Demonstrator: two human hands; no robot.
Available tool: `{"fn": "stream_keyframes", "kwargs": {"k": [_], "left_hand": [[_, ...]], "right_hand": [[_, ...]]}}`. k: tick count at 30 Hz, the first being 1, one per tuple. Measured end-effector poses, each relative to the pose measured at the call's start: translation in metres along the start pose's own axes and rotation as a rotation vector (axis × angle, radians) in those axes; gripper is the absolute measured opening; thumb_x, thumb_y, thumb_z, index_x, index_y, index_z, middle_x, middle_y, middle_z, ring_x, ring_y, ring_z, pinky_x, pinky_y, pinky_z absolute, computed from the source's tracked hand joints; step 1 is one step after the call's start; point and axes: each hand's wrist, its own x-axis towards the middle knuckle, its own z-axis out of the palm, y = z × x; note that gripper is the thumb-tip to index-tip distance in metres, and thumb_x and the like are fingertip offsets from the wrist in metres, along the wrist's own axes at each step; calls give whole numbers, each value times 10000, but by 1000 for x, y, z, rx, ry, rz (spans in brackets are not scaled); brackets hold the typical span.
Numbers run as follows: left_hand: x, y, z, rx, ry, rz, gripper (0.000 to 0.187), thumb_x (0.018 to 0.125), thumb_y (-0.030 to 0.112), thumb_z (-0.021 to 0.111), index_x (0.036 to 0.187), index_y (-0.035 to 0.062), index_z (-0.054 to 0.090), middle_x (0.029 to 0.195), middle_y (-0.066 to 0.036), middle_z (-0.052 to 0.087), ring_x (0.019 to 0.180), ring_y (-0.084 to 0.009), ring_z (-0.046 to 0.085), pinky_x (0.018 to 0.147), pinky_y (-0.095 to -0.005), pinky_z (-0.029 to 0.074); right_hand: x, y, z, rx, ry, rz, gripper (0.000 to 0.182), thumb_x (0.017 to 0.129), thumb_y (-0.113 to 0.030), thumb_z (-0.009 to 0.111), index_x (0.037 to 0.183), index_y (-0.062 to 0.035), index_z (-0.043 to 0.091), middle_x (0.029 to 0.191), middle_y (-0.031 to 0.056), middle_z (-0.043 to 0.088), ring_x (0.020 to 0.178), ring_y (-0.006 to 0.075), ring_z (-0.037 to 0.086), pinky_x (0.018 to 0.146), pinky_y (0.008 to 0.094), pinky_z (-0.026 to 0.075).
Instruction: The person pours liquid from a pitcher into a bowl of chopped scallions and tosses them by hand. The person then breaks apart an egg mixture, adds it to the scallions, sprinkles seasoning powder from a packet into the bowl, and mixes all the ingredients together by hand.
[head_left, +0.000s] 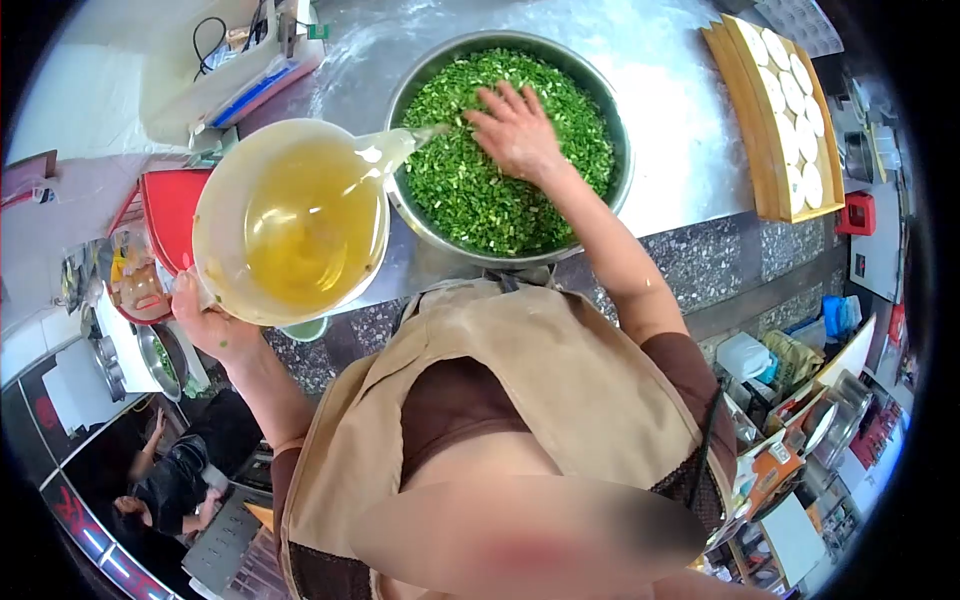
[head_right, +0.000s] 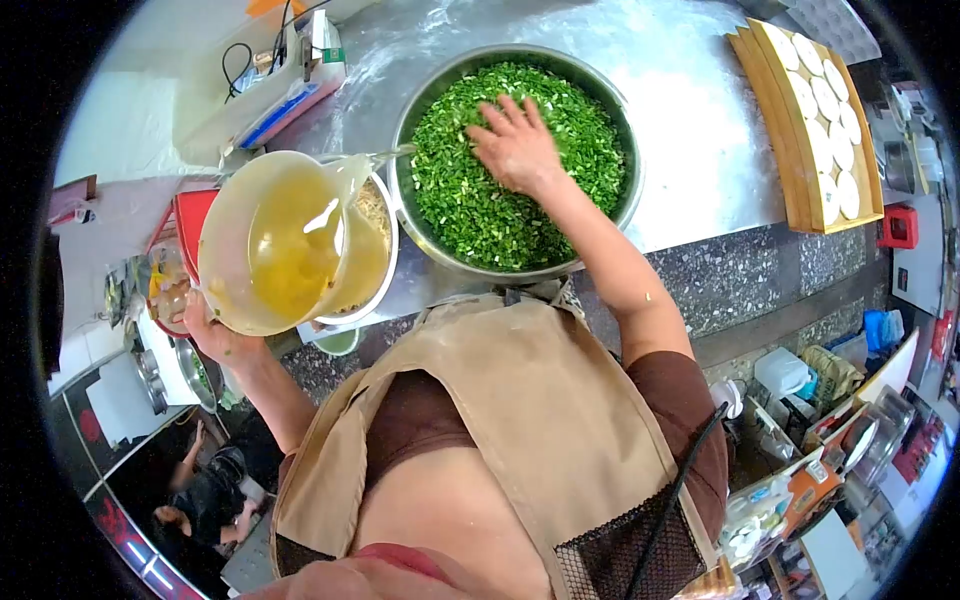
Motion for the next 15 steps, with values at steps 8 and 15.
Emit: {"fn": "stream_keyframes", "kwargs": {"k": [8,15], "left_hand": [[4,-17,-3,83,15,108,188,809,171,455,753,7,528,623,-27,543,455,-36,441,411,-146,322],[8,-18,25,239,120,91,185,806,172,482,668,49,487,533,27,460,390,-13,341,365,-146,243]], "right_hand": [[-53,48,-13,443,250,188,386,864,-318,369,1209,-154,418,1264,139,366,1195,314,298,999,445,173],[-82,47,-21,680,446,369,315,852,-211,414,1100,-40,505,1142,152,487,1096,310,422,923,362,323]]}}
